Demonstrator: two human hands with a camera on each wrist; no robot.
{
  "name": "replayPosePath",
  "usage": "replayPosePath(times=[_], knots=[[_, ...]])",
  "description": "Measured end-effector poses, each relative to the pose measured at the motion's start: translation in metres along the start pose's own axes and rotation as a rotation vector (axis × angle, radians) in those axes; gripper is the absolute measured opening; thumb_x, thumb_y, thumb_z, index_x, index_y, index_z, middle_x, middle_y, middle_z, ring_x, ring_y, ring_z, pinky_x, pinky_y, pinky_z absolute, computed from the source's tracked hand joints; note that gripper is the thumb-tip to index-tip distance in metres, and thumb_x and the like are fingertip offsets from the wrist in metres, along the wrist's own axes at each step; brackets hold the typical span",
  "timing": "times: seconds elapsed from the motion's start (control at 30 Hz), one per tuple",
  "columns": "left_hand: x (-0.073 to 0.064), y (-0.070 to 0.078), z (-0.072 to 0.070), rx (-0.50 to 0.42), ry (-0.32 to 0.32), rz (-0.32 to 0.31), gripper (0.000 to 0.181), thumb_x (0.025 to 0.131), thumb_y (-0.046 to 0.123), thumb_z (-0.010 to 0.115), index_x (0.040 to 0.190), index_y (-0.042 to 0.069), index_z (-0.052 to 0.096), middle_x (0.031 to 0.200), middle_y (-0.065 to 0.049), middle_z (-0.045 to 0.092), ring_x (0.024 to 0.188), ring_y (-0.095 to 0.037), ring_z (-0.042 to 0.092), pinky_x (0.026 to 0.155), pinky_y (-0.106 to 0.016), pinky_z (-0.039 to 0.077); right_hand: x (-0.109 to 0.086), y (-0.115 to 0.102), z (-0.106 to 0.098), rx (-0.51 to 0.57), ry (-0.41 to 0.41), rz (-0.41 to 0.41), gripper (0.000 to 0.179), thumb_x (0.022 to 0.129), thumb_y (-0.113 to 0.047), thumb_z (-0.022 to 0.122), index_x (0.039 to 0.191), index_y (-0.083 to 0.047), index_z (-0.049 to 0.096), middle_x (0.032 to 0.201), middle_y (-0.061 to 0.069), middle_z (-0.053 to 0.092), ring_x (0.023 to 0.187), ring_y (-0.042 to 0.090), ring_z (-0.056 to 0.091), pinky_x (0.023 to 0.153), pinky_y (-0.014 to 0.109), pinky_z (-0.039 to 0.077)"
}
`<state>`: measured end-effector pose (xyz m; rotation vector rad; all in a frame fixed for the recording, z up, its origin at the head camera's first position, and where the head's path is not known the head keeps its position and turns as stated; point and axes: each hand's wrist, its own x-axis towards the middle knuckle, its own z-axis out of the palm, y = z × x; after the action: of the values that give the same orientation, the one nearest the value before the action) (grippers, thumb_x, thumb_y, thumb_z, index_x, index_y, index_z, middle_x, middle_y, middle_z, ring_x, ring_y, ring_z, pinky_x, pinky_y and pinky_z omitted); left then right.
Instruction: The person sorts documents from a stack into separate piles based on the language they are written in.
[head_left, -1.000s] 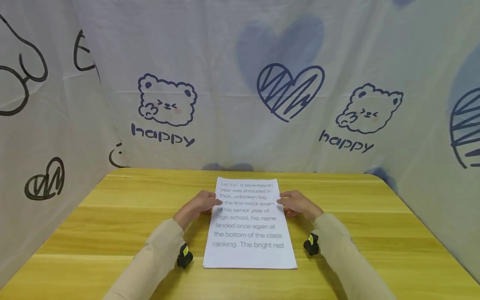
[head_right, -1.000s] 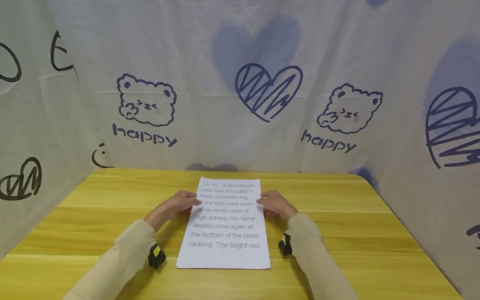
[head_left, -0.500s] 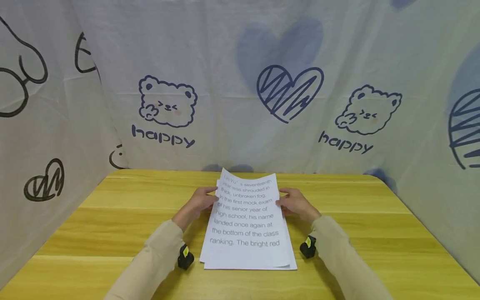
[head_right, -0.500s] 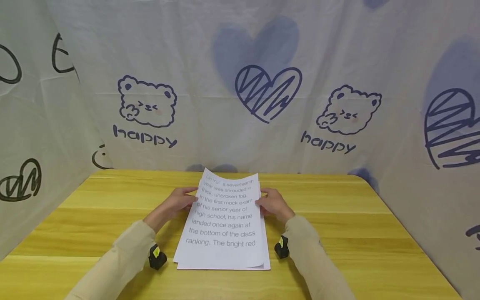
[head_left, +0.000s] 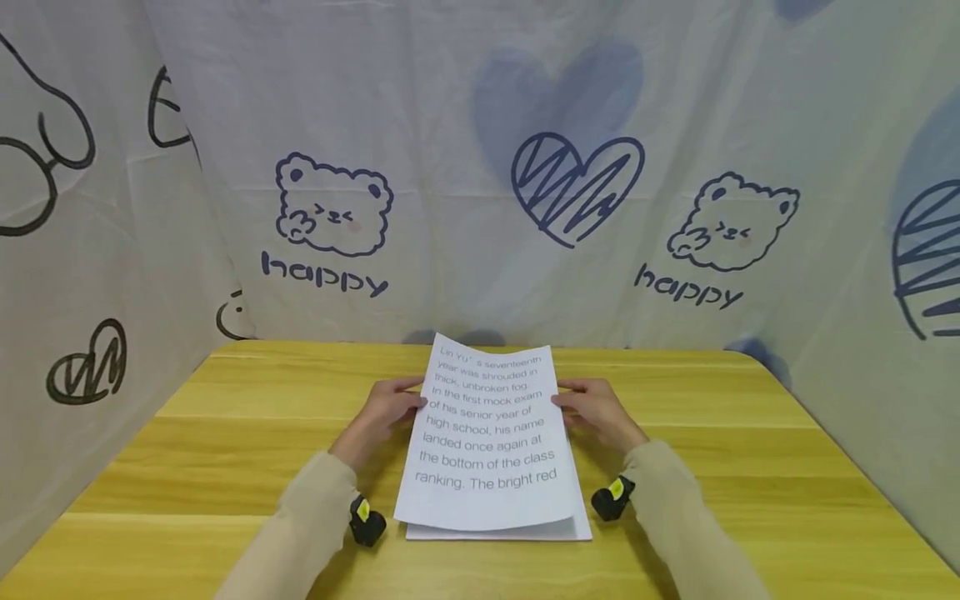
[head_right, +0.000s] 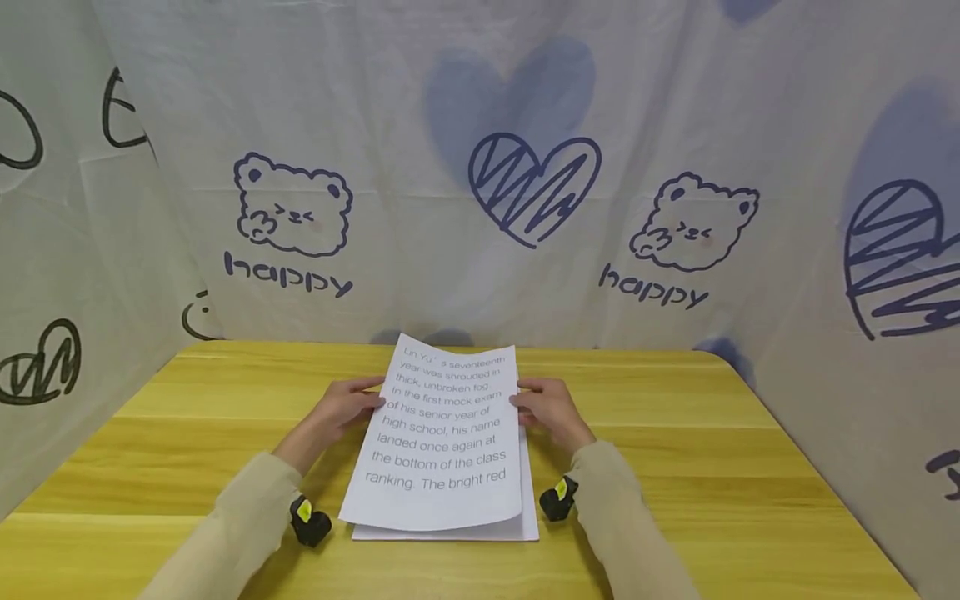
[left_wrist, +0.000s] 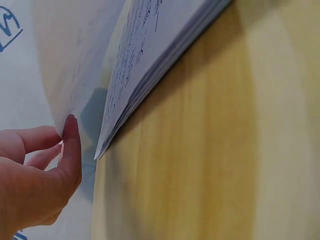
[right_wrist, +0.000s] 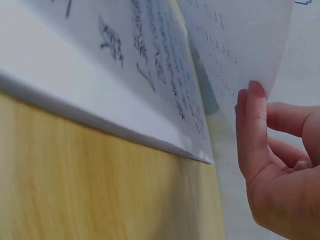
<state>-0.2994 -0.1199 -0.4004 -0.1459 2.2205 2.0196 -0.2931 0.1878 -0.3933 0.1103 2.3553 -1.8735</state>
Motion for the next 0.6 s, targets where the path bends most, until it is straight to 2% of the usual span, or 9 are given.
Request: replayPosePath(times=[0.13,0.27,0.4,0.6], knots=[[-0.003,-0.001,-0.005,-0.057,0.009,0.004,0.043,0.091,-0.006,0.058,0.133,-0.008,0.052,0.112,-0.026,0.064,0.084,-0.021,0.065,0.079,-0.030,0.055,-0.004,-0.001,-0.001,0.052,0.014,0.005,0.051,0.092,-0.003,0.061,0.138,0.010,0.044,0.113,0.023,0.064,0.081,0.018,0.063,0.068,0.025,0.053],[-0.008,0.002,-0.010,-0.060,-0.001,0.019,0.042,0.092,-0.003,0.059,0.133,-0.008,0.052,0.113,-0.025,0.063,0.086,-0.021,0.066,0.081,-0.030,0.055,-0.010,-0.004,-0.002,0.068,0.034,0.001,0.054,0.093,-0.004,0.060,0.142,0.007,0.040,0.116,0.024,0.062,0.086,0.020,0.063,0.069,0.025,0.052],[-0.016,0.007,-0.014,-0.065,-0.020,0.036,0.046,0.093,-0.002,0.059,0.137,-0.006,0.048,0.114,-0.024,0.063,0.086,-0.020,0.067,0.082,-0.030,0.054,-0.016,-0.008,-0.002,0.076,0.042,-0.009,0.054,0.093,-0.005,0.060,0.143,0.005,0.041,0.118,0.024,0.061,0.089,0.020,0.063,0.071,0.025,0.052],[-0.025,0.005,-0.017,-0.150,-0.028,0.032,0.049,0.092,-0.004,0.060,0.139,-0.005,0.047,0.108,-0.019,0.062,0.082,-0.013,0.065,0.079,-0.025,0.054,-0.025,-0.011,0.001,0.088,0.046,-0.029,0.049,0.093,-0.004,0.061,0.139,0.004,0.047,0.113,0.021,0.064,0.085,0.019,0.064,0.069,0.026,0.053]])
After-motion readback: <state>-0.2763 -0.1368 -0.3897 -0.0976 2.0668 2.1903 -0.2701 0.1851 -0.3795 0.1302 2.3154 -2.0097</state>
